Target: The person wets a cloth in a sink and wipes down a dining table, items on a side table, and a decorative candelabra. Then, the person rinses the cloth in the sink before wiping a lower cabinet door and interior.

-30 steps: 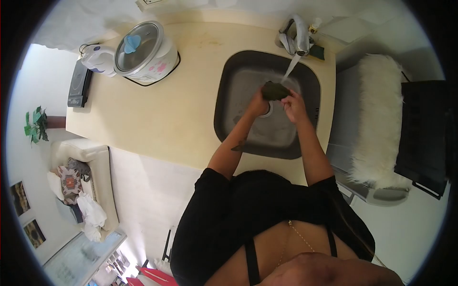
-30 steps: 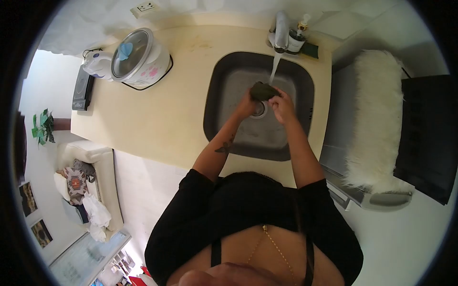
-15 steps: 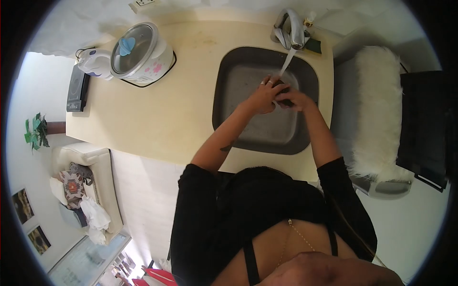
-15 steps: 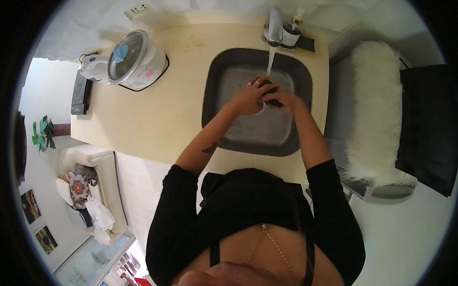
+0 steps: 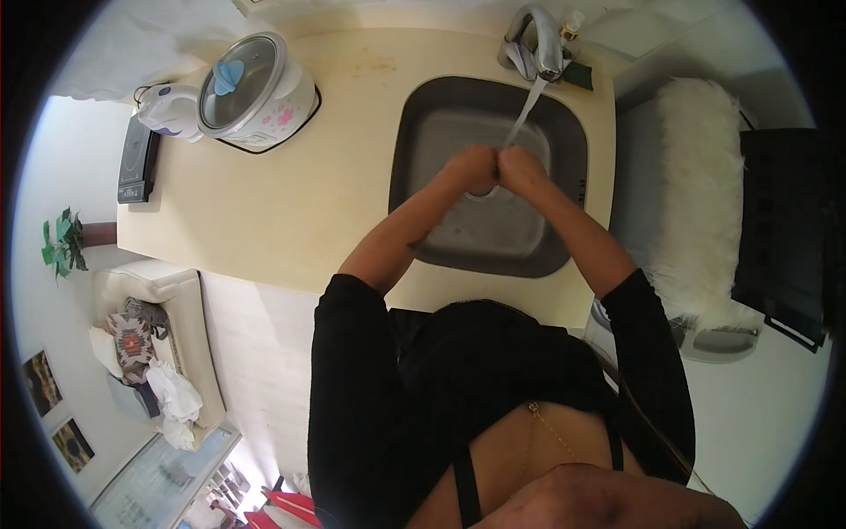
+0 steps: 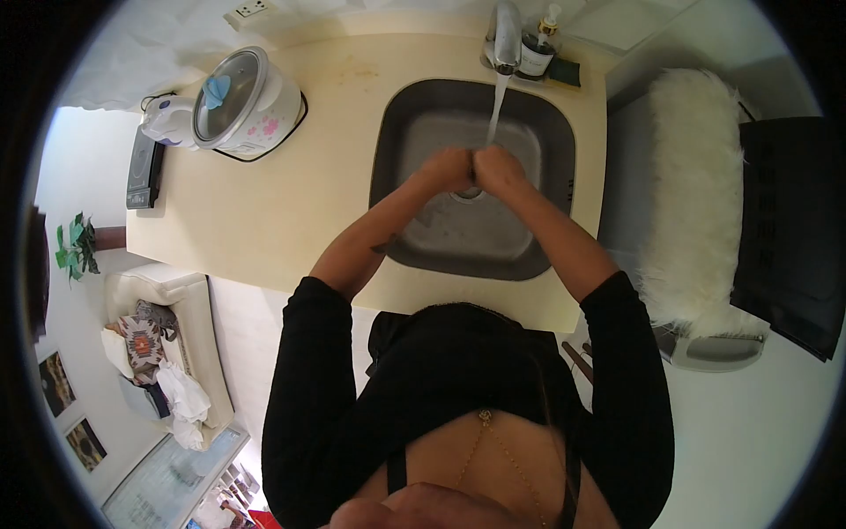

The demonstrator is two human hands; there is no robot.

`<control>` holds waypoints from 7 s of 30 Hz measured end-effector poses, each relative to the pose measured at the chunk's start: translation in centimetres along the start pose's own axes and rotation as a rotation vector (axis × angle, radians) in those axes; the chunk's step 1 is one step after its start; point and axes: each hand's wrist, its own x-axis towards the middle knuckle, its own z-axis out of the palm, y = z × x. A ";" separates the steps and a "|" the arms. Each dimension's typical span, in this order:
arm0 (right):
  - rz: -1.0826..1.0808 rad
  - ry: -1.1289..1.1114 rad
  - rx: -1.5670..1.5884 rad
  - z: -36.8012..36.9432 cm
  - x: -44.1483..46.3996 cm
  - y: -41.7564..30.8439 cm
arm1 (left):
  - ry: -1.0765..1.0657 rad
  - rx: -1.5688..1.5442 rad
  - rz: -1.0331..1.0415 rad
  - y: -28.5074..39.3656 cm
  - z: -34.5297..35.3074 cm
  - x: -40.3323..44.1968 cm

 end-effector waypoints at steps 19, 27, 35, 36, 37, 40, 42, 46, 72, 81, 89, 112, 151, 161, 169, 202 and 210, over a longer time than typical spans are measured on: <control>0.366 0.206 0.340 2.9 -7.4 6.1 | -0.159 -0.903 -0.192 -5.3 -3.5 5.7; 0.607 0.016 0.944 1.1 -10.5 4.4 | -0.041 -0.368 -0.046 -3.0 -6.7 13.4; 0.643 -0.284 1.428 0.3 -9.2 4.2 | 0.172 0.035 0.533 3.2 -1.3 -1.6; 0.553 -0.417 1.467 0.1 -8.9 3.9 | -0.014 0.221 0.549 5.5 -1.5 -4.7; 0.541 -0.433 1.471 0.0 -8.8 2.9 | 0.142 0.198 0.502 5.1 0.8 -4.8; 0.242 -0.108 0.523 0.2 -6.7 -0.9 | 0.168 0.053 0.328 1.6 3.8 -2.9; 0.188 0.043 0.201 0.9 -6.0 -1.1 | 0.114 0.066 0.179 1.9 1.9 -2.8; 0.108 0.178 -0.023 -2.3 -6.0 -2.8 | 0.112 0.024 0.199 2.0 2.0 -2.9; 0.396 0.457 2.134 6.7 -11.6 -2.5 | 0.442 -0.446 0.294 6.3 4.0 -8.5; 0.253 0.430 1.871 6.5 -11.3 0.6 | 0.369 -0.651 0.336 4.8 5.5 -27.4; -0.177 0.274 0.178 9.0 -18.5 -16.9 | 0.295 -0.242 -0.834 -17.1 30.9 -58.4; -0.398 0.271 0.575 21.7 -5.1 -57.2 | 0.653 -1.028 -0.697 -36.1 11.9 -75.7; 0.675 0.525 0.932 28.9 -22.9 -45.6 | 0.412 0.024 -0.049 -37.9 7.5 -51.5; 0.668 0.294 1.185 26.1 -23.3 -41.9 | 0.054 -0.053 0.246 -17.7 16.3 -48.1; 0.653 0.214 1.131 26.7 -22.4 -41.2 | 0.456 -0.348 0.179 -30.2 7.2 -52.9; 0.681 0.239 1.308 25.9 -20.3 -38.8 | 0.187 -0.052 -0.041 -17.0 14.1 -45.9; 0.651 0.110 1.321 24.7 -19.0 -36.2 | -0.302 -0.791 0.180 -16.9 13.0 -45.7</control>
